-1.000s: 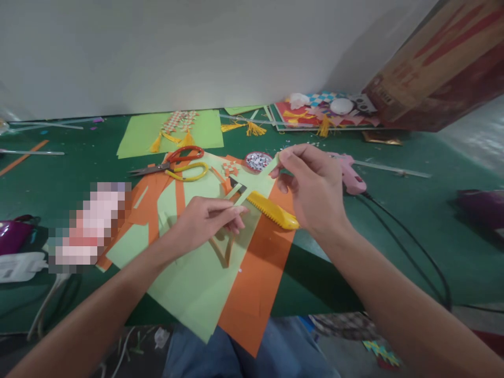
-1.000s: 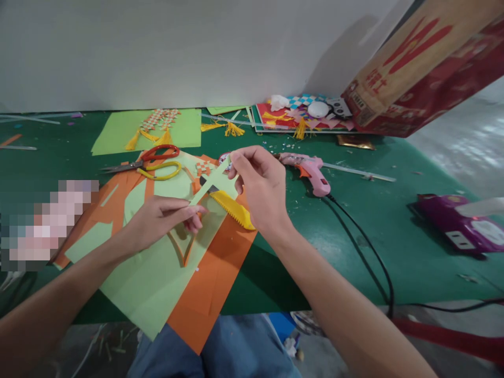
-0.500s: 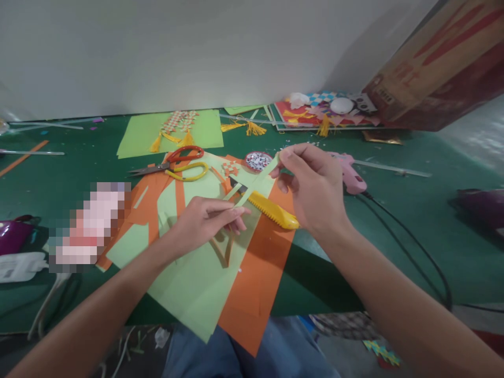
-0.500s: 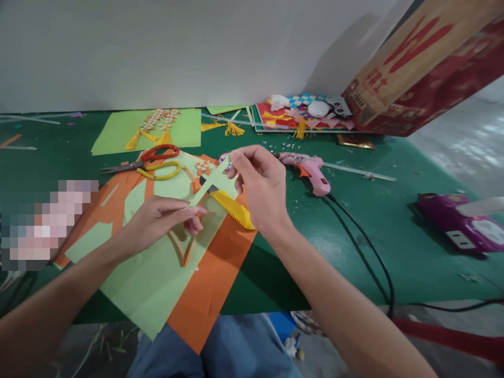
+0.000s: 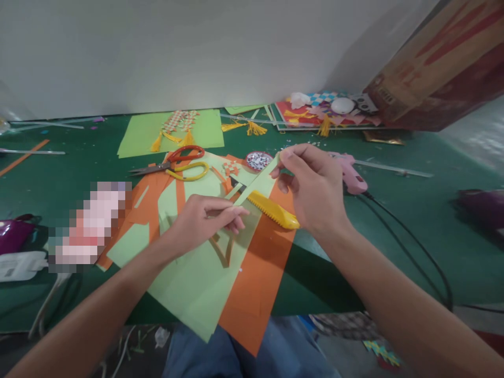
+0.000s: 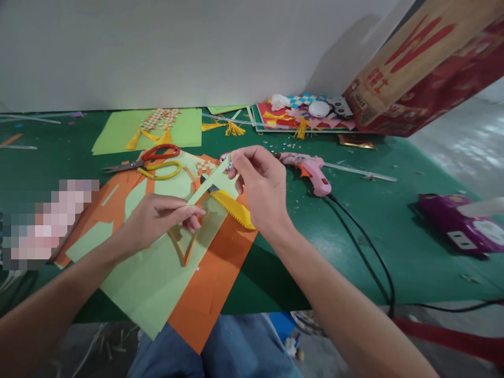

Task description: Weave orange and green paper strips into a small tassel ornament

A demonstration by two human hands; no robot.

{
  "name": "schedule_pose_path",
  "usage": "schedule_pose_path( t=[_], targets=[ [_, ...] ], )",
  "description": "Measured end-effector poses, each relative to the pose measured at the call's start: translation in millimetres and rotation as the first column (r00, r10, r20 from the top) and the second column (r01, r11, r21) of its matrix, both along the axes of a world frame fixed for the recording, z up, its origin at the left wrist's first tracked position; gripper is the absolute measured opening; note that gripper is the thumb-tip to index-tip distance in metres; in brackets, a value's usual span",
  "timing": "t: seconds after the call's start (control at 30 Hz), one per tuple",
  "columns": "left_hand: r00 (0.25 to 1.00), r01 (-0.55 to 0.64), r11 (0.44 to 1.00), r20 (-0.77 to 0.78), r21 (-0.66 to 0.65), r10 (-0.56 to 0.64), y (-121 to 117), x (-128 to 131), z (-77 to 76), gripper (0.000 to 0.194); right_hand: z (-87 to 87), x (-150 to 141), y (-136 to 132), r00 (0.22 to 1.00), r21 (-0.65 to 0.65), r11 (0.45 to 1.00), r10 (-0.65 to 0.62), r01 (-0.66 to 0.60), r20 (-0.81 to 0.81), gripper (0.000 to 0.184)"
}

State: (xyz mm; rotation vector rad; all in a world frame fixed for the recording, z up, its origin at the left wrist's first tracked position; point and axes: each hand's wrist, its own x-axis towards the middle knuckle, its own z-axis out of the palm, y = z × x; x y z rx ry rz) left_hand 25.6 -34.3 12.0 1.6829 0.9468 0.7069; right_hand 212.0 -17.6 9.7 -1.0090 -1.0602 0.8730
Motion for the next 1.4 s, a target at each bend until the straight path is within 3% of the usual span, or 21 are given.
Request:
schedule_pose_path(
  t=[0.23,0.57,0.77,0.97,1.07,1.17,1.3,1.4],
  targets=[
    [0.999,0.029,0.999,-0.031,0.029,-0.028,0.6,1.1,2.0,0.028,0.4,1.0,-0.5,1.0,-0.016,1.0,0.022,-0.022,0.012,0.019],
    [0.999,0.017,1.0,0.045,-0.007,-0.016,-0.4,-1.3,1.4,0.024,-0.2,1.7,-0.5,0.998,-0.036,0.999,0.015,-0.013,0.063,0.018],
    [0.998,-0.005,0.999,0.069,0.039,0.002,-1.2,-1.6,4.5,0.025,0.3,1.3,-1.1,0.997,-0.034,0.999,0.014,-0.012,0.069,0.019],
    [0.958,-0.157,0.987,0.238,-0.022,0.157,0.9,-1.5,-2.2,0.04,-0.2,1.0,-0.8,0.998,-0.011,1.0,0.016,-0.015,0.064,0.018],
    [0.866,-0.353,0.935,0.367,-0.031,0.339,7.6,-3.1,-3.0,0.049,-0.4,1.1,-0.5,0.997,-0.047,0.997,0.057,-0.055,0.045,0.017],
    [0.658,-0.572,0.81,0.516,-0.132,0.549,16.4,-6.9,6.0,0.058,-0.6,0.0,-0.4,0.988,-0.145,0.978,0.147,-0.152,-0.039,0.016],
    [0.454,-0.619,0.731,0.627,-0.289,0.633,25.4,-16.9,22.7,0.06,-2.4,-4.5,-1.9,0.964,-0.221,0.938,0.251,-0.265,-0.091,0.017],
    [0.327,-0.592,0.683,0.647,-0.427,0.688,29.9,-26.1,26.1,0.051,-4.7,-8.9,-4.0,0.947,-0.249,0.914,0.32,-0.319,-0.038,0.017]
  ],
)
